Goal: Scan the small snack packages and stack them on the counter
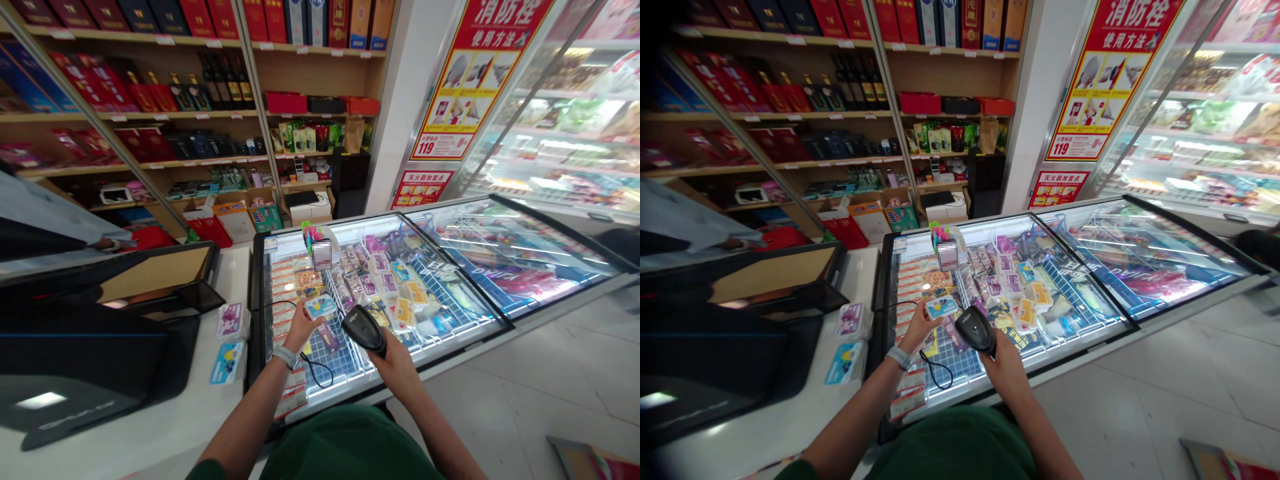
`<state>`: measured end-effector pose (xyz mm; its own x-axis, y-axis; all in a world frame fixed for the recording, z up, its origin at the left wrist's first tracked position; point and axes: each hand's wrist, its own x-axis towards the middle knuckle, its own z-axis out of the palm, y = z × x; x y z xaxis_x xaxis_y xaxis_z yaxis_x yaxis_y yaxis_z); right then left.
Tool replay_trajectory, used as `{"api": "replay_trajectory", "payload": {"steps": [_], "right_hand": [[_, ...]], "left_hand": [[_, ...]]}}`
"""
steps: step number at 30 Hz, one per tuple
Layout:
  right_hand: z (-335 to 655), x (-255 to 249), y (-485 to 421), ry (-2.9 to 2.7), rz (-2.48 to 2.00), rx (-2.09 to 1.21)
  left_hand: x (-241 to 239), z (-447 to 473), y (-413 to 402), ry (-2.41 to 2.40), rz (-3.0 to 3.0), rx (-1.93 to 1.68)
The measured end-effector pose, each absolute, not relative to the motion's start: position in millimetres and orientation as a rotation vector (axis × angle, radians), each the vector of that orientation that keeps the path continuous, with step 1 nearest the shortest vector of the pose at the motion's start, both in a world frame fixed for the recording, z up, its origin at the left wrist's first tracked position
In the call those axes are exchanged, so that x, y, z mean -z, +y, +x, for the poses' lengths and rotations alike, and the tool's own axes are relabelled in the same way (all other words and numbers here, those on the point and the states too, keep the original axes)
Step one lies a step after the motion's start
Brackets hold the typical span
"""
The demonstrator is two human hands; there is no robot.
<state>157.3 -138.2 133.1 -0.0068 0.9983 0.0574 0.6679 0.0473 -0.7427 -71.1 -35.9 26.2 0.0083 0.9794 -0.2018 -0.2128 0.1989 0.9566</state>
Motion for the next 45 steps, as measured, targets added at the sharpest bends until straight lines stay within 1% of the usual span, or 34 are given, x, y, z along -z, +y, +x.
{"api": "replay_trajectory", "payload": {"steps": [13,27,32,39,45], "right_hand": [[154,-138,-140,-1.763,-1.69,-0.682],[154,-136,-138,-1.784,-1.698,-0.669],[154,-136,-138,-1.789,-1.705,-0.664],[153,-135,-138,-1.776,-1.71,-0.676],[154,-135,-137,-1.777,-1.707,-0.695]], "left_hand": [[-56,-79,-52,1.194,0.892,-1.213],[-49,-84,-52,1.019,0.863,-1.259],[-46,-86,-53,1.07,0.695,-1.238],[-45,-88,-55,0.942,0.312,-1.164],[-52,-86,-55,0.904,0.155,-1.073]]}}
